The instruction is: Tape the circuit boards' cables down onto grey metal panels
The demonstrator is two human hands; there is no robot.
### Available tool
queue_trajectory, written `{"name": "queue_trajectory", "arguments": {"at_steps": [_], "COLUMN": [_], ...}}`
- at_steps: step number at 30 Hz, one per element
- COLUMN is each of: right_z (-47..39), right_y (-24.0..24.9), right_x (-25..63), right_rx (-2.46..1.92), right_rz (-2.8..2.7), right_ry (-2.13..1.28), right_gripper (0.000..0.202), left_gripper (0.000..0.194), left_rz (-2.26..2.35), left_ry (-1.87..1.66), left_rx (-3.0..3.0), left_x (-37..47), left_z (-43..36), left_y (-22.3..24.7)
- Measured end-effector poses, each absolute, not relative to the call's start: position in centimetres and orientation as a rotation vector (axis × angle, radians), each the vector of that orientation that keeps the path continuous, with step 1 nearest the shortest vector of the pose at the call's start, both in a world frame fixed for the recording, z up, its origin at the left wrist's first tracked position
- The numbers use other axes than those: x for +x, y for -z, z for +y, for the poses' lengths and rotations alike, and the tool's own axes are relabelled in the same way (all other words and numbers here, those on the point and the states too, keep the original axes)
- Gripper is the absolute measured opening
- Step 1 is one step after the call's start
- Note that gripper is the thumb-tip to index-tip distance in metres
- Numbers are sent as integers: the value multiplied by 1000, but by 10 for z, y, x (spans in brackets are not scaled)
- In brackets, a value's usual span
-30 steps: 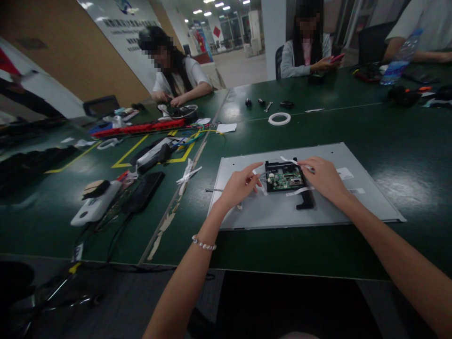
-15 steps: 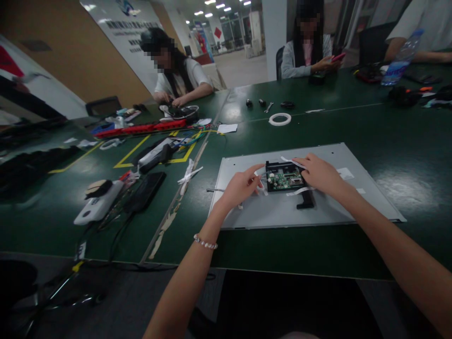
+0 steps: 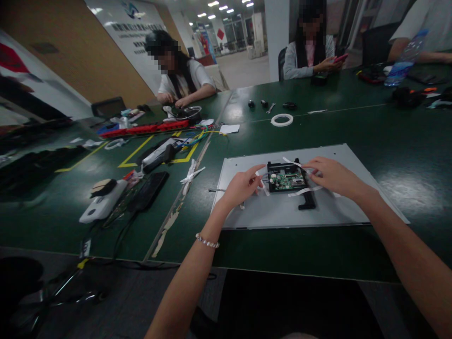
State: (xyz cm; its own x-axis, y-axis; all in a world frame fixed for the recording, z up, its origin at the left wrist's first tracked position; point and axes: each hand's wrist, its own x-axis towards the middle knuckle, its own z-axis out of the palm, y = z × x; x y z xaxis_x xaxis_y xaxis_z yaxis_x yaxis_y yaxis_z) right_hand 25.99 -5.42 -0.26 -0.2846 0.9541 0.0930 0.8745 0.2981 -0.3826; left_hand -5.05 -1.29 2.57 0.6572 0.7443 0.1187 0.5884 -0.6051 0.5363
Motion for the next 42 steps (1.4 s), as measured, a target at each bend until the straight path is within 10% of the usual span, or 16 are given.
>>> {"name": "queue_trajectory", "arguments": {"at_steps": [42], "right_z": [-106], "right_y": [31], "right_x": [261], "right_rx": [-1724], "right_rz": [-2373], "right_ry": [-304], "right_gripper": [62], "left_gripper": [42], "left_rz": [1115], "left_ry": [-463], "left_rx": [2447], "left_x": [-55], "left_z": [-9], "left_y": [-24]}}
